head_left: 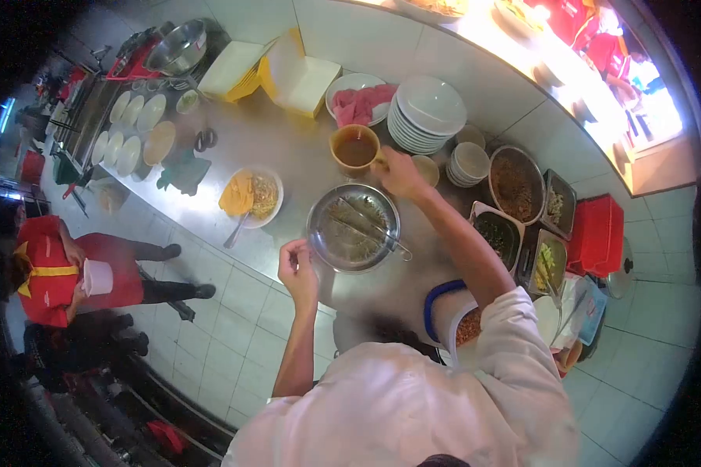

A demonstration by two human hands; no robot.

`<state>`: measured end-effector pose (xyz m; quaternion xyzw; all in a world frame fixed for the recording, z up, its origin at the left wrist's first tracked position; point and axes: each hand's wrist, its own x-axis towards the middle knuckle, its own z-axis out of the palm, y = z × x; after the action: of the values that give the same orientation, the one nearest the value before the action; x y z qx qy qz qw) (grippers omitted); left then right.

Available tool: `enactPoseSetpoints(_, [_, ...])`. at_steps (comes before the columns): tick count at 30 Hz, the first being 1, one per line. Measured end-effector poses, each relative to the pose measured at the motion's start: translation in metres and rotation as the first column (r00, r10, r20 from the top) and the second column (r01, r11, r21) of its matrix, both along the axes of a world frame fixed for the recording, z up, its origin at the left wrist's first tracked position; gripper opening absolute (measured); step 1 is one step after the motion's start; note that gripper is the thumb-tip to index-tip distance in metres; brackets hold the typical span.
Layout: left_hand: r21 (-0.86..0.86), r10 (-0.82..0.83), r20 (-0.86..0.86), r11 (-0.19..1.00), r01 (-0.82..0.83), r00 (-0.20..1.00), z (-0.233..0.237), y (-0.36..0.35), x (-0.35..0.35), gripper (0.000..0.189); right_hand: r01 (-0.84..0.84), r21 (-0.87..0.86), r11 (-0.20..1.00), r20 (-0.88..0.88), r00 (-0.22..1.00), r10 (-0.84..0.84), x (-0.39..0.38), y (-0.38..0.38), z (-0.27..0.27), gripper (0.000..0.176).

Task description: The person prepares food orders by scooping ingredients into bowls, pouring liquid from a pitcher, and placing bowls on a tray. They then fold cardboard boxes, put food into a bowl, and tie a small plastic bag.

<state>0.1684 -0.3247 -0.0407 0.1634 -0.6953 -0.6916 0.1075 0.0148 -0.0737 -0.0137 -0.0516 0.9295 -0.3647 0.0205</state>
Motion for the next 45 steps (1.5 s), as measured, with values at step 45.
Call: enactPoseSetpoints(45, [-0.186, -0.113, -0.124, 0.979, 0.089, 0.986, -0.084, -0.016, -0.025, 0.058, 0.737, 0.206, 0.644, -0.3, 0.674, -0.675, 0.056, 0.258, 0.295, 0.035])
